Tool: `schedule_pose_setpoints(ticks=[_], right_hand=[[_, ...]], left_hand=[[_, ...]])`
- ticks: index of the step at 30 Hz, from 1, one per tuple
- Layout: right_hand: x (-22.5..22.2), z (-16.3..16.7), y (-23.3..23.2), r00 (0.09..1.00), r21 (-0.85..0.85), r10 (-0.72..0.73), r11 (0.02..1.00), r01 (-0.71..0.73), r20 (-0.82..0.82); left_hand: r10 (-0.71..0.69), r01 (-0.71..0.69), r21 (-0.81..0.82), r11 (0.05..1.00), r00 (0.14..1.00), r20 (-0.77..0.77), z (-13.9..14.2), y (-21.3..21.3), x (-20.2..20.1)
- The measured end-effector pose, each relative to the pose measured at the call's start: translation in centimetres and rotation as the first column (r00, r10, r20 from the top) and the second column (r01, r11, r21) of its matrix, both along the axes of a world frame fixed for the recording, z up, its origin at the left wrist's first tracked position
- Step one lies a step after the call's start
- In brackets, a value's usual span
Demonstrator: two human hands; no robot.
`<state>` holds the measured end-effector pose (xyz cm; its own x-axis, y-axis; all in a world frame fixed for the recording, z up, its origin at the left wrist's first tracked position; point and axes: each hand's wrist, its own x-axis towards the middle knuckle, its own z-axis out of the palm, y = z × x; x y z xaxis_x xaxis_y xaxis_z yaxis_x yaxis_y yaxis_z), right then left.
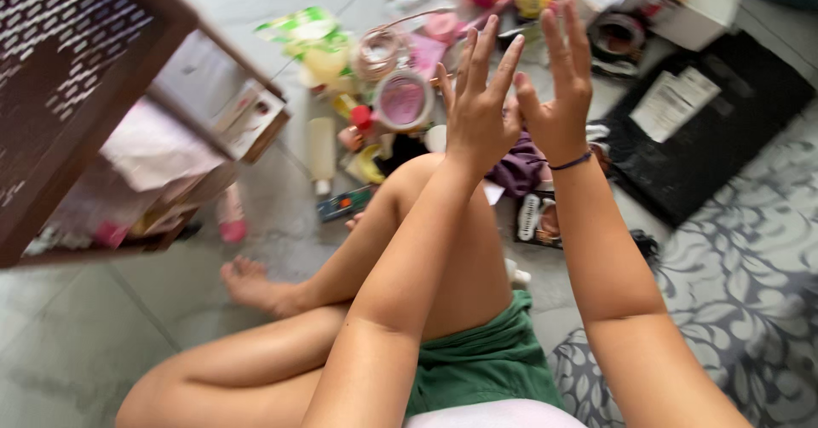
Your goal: The person sits on the floor and assembles a brown perforated plastic storage shelf, fitting the tiers together and attaching a small black fastener at a corner. They then place boxes, a purple lidded container, pouches, a black bag, jars and small packets onto the shelf tiers, arranging cosmetics and personal items from the floor onto the rack.
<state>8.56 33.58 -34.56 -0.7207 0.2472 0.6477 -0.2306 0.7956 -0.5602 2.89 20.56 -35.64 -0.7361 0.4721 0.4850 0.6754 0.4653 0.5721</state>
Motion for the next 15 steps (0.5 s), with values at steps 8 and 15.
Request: schedule_pose_setpoints(ticks=[8, 15], right_hand=[[12.5, -10.8, 12.8, 0.666, 0.047, -0.682, 0.708, 0.704, 0.301], [19.1, -19.8, 15.9, -0.114, 0.15, -0.643, 0.001, 0.989, 0.757]], left_hand=[[-0.346, 0.387, -0.152, 0.91, 0.907, 0.238, -4.6, 7.6, 4.8], [-0.374, 0.436, -0.21, 0.875, 0.884, 0.28, -9.6, 7.9, 6.7]])
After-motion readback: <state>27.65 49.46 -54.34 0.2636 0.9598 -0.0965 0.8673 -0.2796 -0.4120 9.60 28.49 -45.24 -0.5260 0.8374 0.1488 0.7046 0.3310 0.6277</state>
